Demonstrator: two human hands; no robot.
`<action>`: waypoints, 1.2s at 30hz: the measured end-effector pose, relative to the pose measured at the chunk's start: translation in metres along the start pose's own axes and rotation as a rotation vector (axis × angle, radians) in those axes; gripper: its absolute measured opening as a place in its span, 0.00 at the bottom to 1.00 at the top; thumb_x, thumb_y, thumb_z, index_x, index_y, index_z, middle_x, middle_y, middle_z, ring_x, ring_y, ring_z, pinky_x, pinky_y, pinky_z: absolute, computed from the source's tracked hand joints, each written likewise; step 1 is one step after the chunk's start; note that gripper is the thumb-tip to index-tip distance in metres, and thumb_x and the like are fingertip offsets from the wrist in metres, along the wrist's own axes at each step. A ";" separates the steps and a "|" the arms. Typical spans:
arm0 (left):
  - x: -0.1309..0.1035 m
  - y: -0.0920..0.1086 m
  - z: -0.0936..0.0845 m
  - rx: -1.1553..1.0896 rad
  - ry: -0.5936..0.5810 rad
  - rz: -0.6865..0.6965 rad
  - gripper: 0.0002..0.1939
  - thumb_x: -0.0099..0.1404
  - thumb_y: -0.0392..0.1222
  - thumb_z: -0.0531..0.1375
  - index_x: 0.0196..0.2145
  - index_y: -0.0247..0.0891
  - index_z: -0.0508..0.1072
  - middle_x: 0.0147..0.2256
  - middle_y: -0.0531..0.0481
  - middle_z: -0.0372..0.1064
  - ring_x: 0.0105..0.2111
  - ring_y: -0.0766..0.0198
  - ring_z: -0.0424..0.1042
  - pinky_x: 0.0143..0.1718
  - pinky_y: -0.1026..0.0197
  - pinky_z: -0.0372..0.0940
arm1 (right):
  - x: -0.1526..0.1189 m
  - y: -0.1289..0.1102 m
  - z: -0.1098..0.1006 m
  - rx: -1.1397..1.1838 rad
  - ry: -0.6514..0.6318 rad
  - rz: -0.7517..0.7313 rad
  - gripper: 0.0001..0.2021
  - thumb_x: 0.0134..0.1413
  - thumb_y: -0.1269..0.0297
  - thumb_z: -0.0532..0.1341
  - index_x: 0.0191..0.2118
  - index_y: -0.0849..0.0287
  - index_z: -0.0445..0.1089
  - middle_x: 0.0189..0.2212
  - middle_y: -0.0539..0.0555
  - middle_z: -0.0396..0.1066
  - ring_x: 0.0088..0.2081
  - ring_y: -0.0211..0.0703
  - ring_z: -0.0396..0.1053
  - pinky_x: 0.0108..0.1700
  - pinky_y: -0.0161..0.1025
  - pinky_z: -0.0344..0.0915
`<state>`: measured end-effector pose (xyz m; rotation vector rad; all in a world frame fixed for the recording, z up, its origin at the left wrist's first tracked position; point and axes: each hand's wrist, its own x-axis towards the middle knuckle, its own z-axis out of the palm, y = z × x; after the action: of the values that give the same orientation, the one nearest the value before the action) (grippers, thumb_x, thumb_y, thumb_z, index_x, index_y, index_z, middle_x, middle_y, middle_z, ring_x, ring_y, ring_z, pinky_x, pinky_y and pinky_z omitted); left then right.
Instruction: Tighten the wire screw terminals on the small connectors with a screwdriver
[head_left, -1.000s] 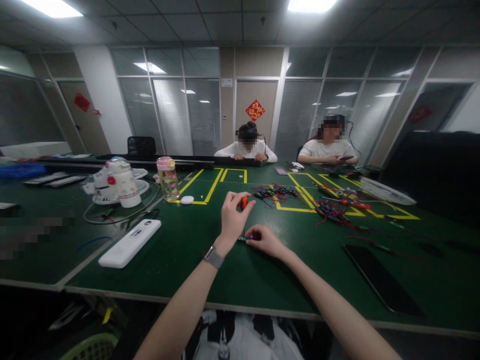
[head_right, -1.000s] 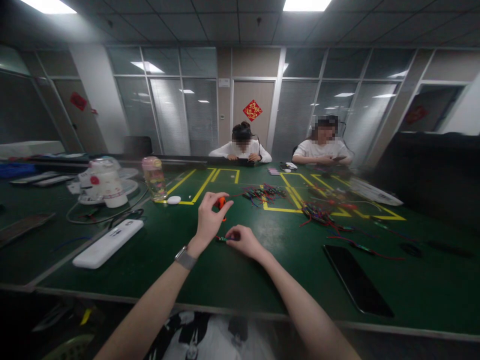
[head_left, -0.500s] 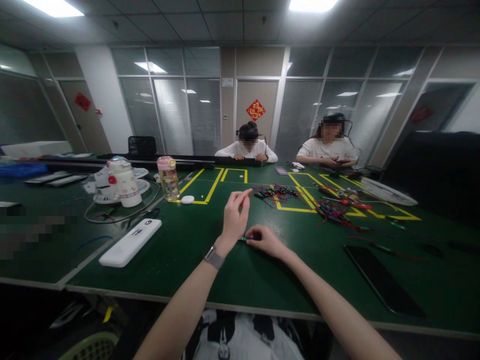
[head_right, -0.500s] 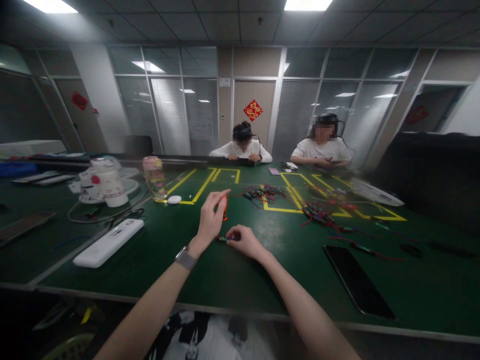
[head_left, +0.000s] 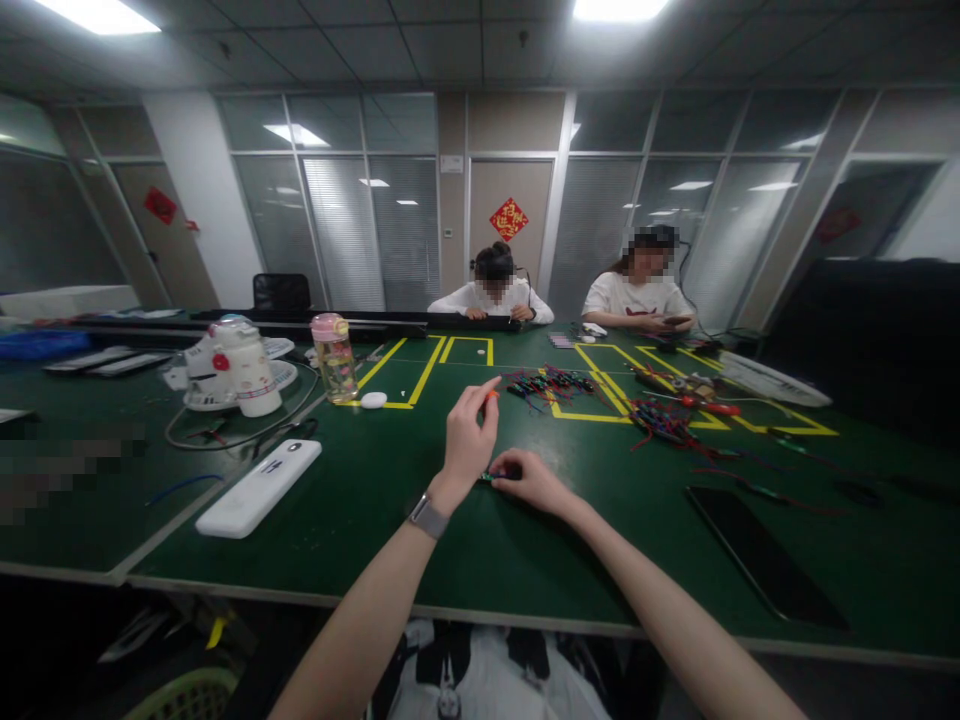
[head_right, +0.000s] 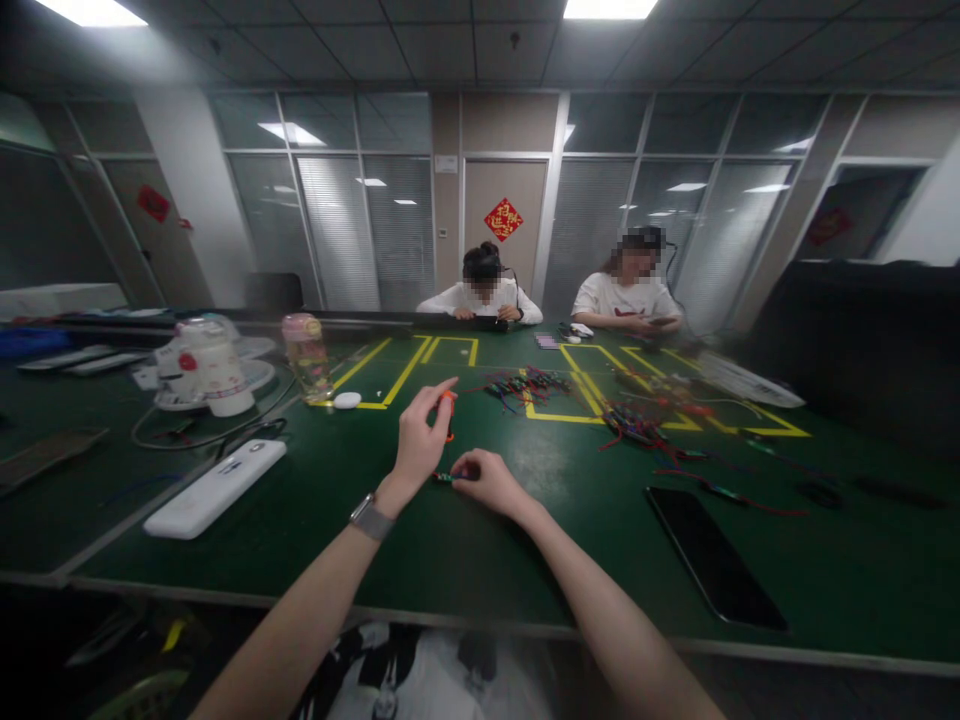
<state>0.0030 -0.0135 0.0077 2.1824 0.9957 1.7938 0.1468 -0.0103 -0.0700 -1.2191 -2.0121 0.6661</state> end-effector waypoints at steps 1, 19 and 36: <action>0.000 0.000 0.000 0.015 0.009 -0.001 0.14 0.69 0.36 0.51 0.48 0.38 0.71 0.37 0.49 0.68 0.36 0.65 0.68 0.40 0.63 0.63 | 0.000 0.000 0.000 0.002 0.001 0.000 0.08 0.44 0.74 0.64 0.34 0.61 0.75 0.29 0.51 0.70 0.32 0.40 0.67 0.37 0.36 0.63; 0.000 -0.002 0.001 0.000 -0.013 -0.016 0.15 0.69 0.38 0.50 0.50 0.40 0.71 0.39 0.48 0.68 0.39 0.64 0.68 0.42 0.62 0.63 | 0.000 0.000 0.000 -0.010 -0.007 -0.003 0.08 0.44 0.73 0.65 0.34 0.61 0.75 0.28 0.51 0.70 0.31 0.40 0.66 0.35 0.35 0.62; 0.001 0.000 0.000 -0.017 -0.006 0.012 0.14 0.69 0.36 0.49 0.49 0.38 0.71 0.41 0.47 0.70 0.40 0.63 0.70 0.42 0.61 0.64 | 0.000 -0.002 -0.001 -0.025 -0.012 0.004 0.07 0.45 0.72 0.65 0.35 0.62 0.75 0.28 0.51 0.70 0.31 0.40 0.66 0.35 0.35 0.62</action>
<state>0.0031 -0.0131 0.0083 2.1876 0.9641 1.7929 0.1465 -0.0115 -0.0676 -1.2370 -2.0341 0.6537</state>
